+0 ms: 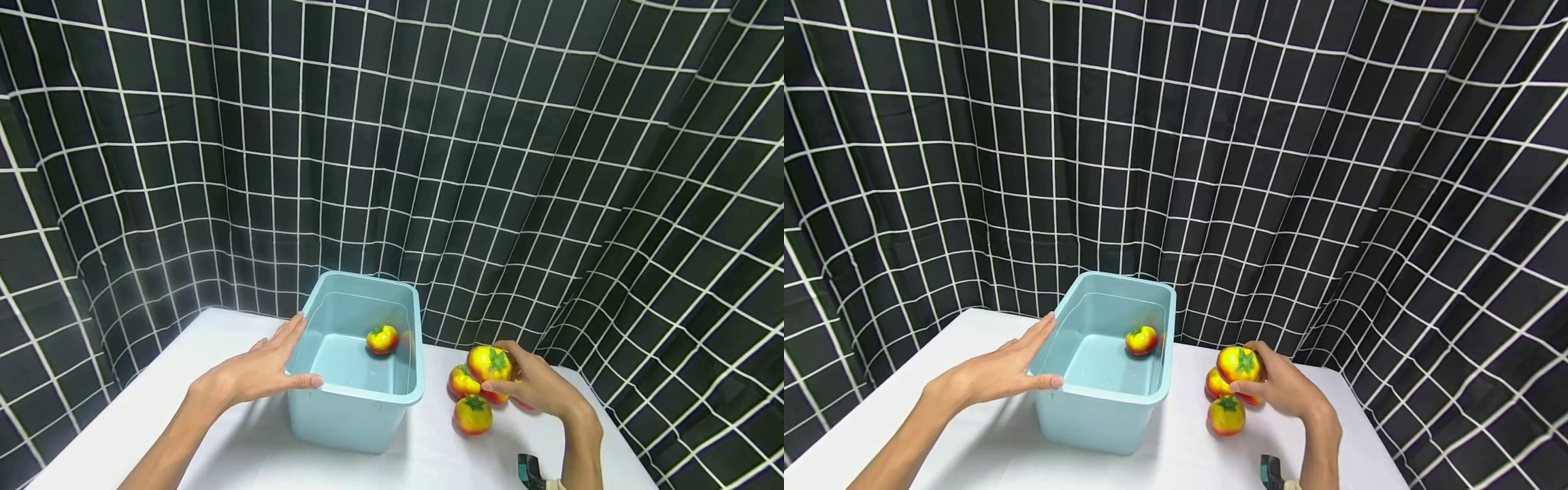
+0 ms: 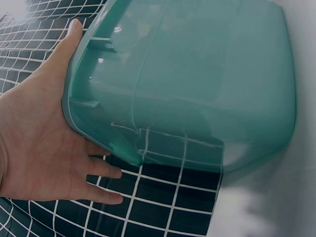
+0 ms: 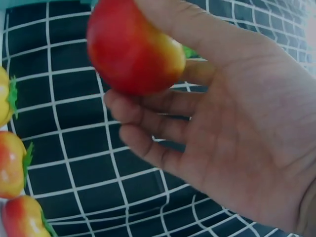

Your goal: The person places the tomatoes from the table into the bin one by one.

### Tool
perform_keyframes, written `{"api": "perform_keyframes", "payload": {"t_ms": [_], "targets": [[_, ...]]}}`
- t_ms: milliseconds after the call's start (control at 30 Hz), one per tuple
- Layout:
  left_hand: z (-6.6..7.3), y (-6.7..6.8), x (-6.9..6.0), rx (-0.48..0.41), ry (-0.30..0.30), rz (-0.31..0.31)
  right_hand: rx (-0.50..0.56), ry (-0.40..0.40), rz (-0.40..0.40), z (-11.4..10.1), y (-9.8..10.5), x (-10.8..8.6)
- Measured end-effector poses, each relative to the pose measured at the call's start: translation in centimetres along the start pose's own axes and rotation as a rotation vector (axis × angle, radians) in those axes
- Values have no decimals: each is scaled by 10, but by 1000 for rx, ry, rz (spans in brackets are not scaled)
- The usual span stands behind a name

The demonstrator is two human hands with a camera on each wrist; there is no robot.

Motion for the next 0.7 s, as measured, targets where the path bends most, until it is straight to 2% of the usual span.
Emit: {"api": "perform_keyframes", "payload": {"t_ms": [200, 333, 600, 700], "targets": [[0, -1, 0, -6, -2, 2, 3, 75, 52, -17, 2, -4], [0, -1, 1, -2, -1, 2, 7, 91, 75, -27, 2, -7], [1, 0, 0, -2, 1, 3, 74, 57, 27, -44, -5, -10], [1, 0, 0, -4, -2, 4, 78, 75, 28, -52, -10, -10]]}}
Point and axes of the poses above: each hand's wrist, its own x-axis towards the middle knuckle, its own y-axis out of the back of the hand, z = x × y, the point moved 5 cm from there along x, towards the middle knuckle, and after that the axes turned 13 degrees about -y, right-handed, at the moved point
